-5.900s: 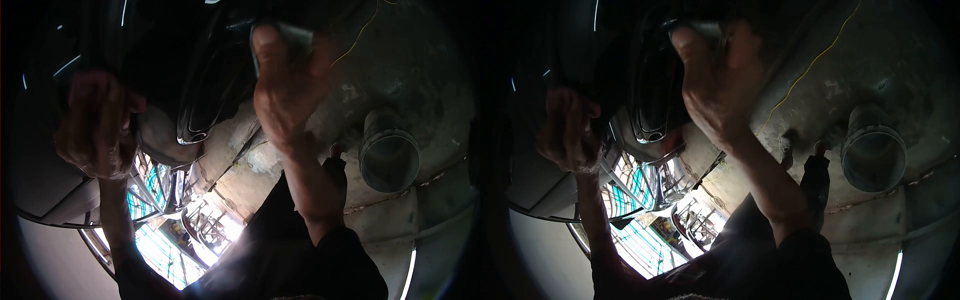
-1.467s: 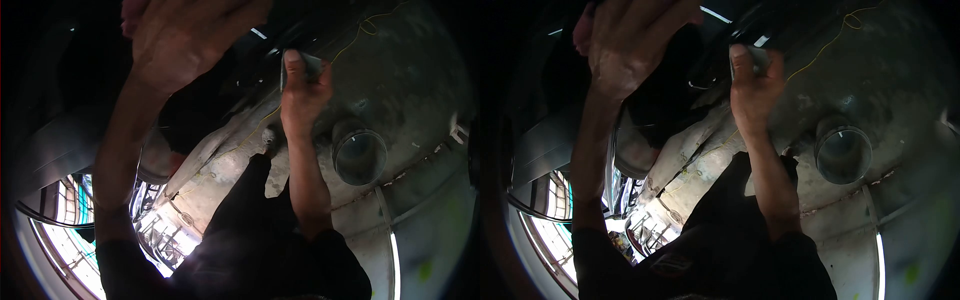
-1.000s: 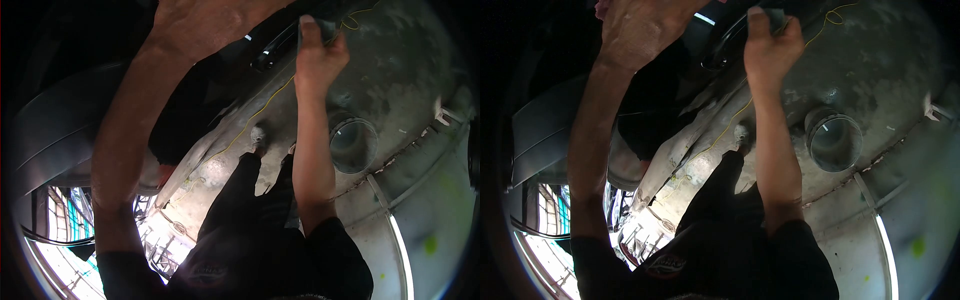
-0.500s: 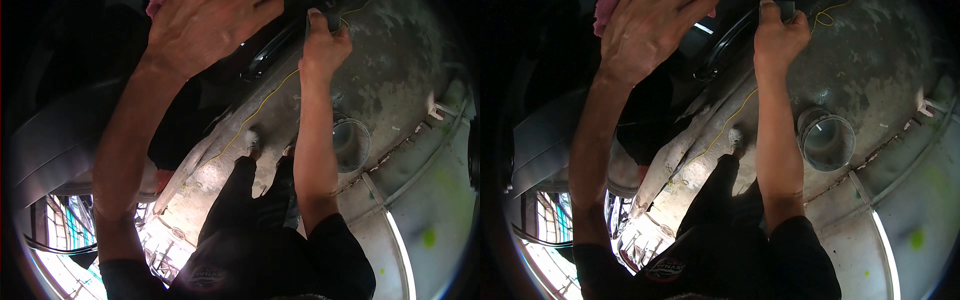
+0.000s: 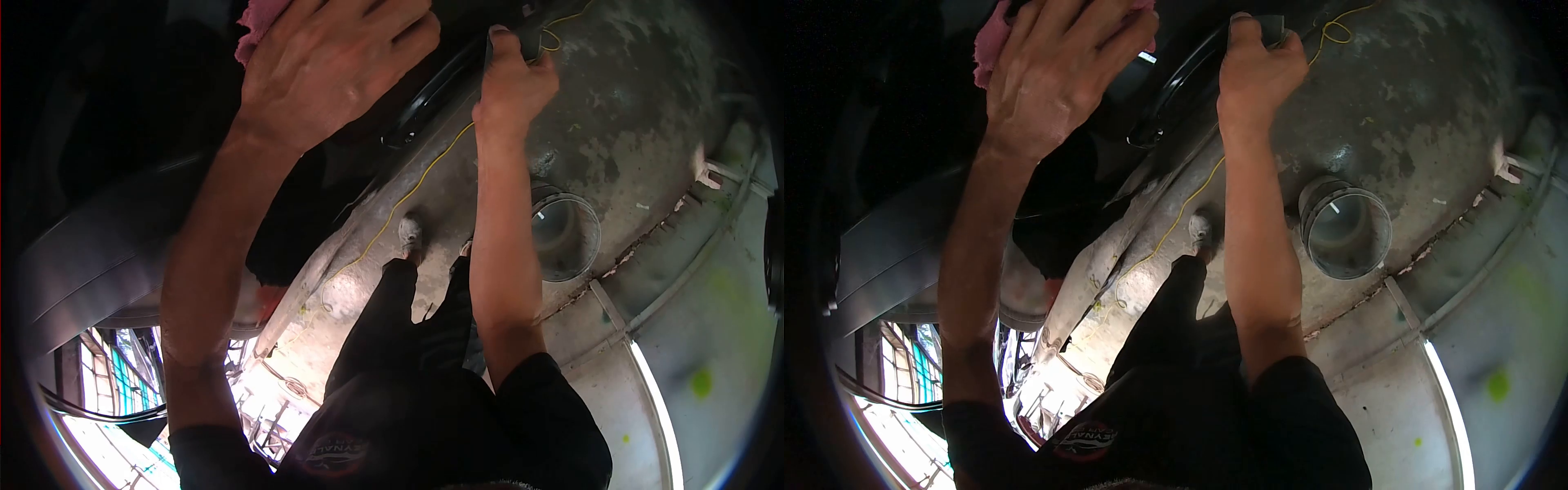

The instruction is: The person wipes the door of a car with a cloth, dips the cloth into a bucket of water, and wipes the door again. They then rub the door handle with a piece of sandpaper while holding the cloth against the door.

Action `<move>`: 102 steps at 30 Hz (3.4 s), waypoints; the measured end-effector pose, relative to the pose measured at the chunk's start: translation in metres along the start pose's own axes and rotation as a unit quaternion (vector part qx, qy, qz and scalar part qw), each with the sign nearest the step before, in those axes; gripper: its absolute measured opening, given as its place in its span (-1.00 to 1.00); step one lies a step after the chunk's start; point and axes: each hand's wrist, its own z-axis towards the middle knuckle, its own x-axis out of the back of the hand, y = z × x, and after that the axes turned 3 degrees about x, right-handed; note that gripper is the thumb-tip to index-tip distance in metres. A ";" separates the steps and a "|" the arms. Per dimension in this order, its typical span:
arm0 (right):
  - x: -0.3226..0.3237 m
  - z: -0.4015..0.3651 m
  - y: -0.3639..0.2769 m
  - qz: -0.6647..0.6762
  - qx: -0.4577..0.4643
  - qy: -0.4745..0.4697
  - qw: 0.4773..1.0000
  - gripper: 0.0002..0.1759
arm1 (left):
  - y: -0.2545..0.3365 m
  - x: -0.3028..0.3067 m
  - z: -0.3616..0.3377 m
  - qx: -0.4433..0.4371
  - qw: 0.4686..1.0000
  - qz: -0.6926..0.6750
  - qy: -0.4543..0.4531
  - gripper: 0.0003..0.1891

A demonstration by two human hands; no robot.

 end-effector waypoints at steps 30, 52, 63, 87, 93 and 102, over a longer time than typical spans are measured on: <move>0.057 0.070 0.027 -0.278 0.446 -0.182 0.831 -0.73 | 0.010 0.010 0.004 0.021 0.988 0.056 -0.145 -0.55; 0.052 0.059 -0.001 -0.305 0.451 -0.232 0.806 -0.69 | 0.005 0.010 0.000 0.010 0.990 0.051 -0.131 -0.58; 0.055 0.002 0.004 -0.321 0.418 -0.250 0.812 -0.58 | 0.008 0.007 0.013 -0.012 0.999 -0.013 -0.038 -0.78; 0.049 -0.075 0.055 0.025 -0.010 -0.046 0.999 -0.85 | 0.009 -0.004 0.007 -0.015 0.998 -0.028 -0.050 -0.83; 0.049 -0.108 0.057 0.029 -0.012 -0.056 0.998 -0.80 | 0.003 -0.018 0.004 -0.064 0.998 0.002 0.029 -0.83; 0.049 -0.099 0.047 -0.033 -0.008 -0.036 0.999 -0.73 | 0.020 -0.003 0.019 -0.038 0.997 0.027 -0.058 -0.81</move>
